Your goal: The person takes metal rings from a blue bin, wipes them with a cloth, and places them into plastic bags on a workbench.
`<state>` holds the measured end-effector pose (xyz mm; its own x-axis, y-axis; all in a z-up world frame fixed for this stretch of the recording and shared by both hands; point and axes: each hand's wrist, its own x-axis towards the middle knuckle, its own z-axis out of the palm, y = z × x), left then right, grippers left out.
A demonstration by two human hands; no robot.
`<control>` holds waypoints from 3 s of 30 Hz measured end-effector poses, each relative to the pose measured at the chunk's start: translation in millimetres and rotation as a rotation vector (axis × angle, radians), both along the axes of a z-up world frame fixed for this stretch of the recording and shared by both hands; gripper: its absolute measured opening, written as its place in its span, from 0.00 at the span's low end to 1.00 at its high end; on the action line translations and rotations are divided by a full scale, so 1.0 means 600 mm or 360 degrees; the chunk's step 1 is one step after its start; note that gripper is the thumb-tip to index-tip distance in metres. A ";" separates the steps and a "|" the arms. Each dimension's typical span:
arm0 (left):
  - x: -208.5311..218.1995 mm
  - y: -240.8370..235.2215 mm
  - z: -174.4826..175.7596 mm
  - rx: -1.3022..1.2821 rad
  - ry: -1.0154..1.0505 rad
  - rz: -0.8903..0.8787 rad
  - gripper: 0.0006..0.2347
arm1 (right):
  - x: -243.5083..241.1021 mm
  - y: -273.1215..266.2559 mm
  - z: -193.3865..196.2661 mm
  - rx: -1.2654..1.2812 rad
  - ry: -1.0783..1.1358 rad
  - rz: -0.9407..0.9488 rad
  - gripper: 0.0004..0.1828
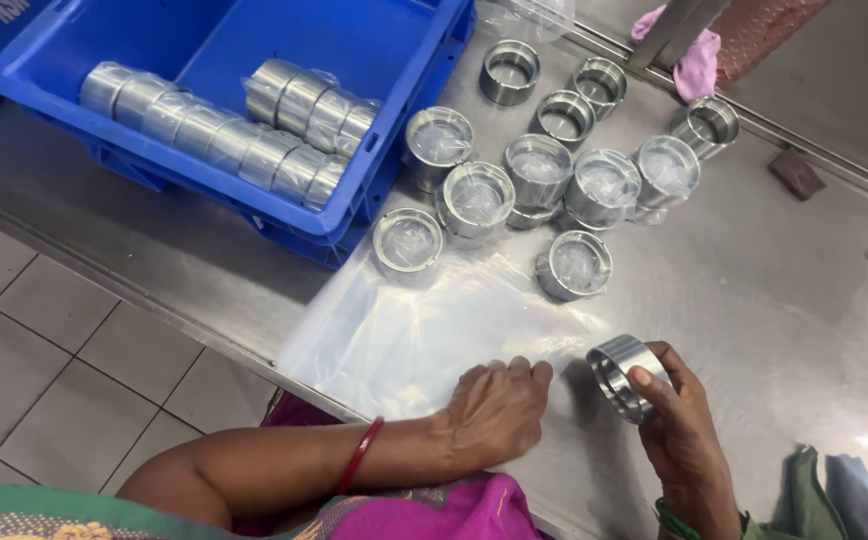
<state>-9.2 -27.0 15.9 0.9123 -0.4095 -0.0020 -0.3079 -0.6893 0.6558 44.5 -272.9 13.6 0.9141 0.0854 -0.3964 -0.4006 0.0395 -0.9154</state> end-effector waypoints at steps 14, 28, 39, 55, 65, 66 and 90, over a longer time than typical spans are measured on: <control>0.024 0.075 0.020 -0.0527 0.0561 0.0225 0.08 | -0.024 0.037 0.032 0.0315 -0.0100 0.0388 0.36; -0.002 0.112 0.014 -0.0509 0.0597 -0.0004 0.10 | -0.024 0.104 0.039 -0.0551 0.0045 0.0756 0.36; 0.000 0.073 0.017 -0.0453 0.0578 0.0174 0.09 | -0.018 0.073 0.029 -0.0228 -0.0219 0.0646 0.38; 0.028 0.094 0.115 -0.0762 -0.0439 0.0032 0.09 | -0.048 0.106 0.043 -0.0864 -0.0493 0.0553 0.32; 0.025 0.084 0.173 -0.1135 -0.0030 -0.0180 0.10 | -0.049 0.092 0.011 -0.0647 -0.1188 0.0540 0.13; 0.036 0.098 0.150 -0.1128 -0.0026 -0.0179 0.10 | -0.044 0.097 0.009 -0.0640 -0.1186 0.0537 0.13; -0.009 0.066 0.080 -0.0857 0.0307 0.0041 0.24 | -0.010 0.060 -0.004 -0.0843 -0.0630 0.0211 0.23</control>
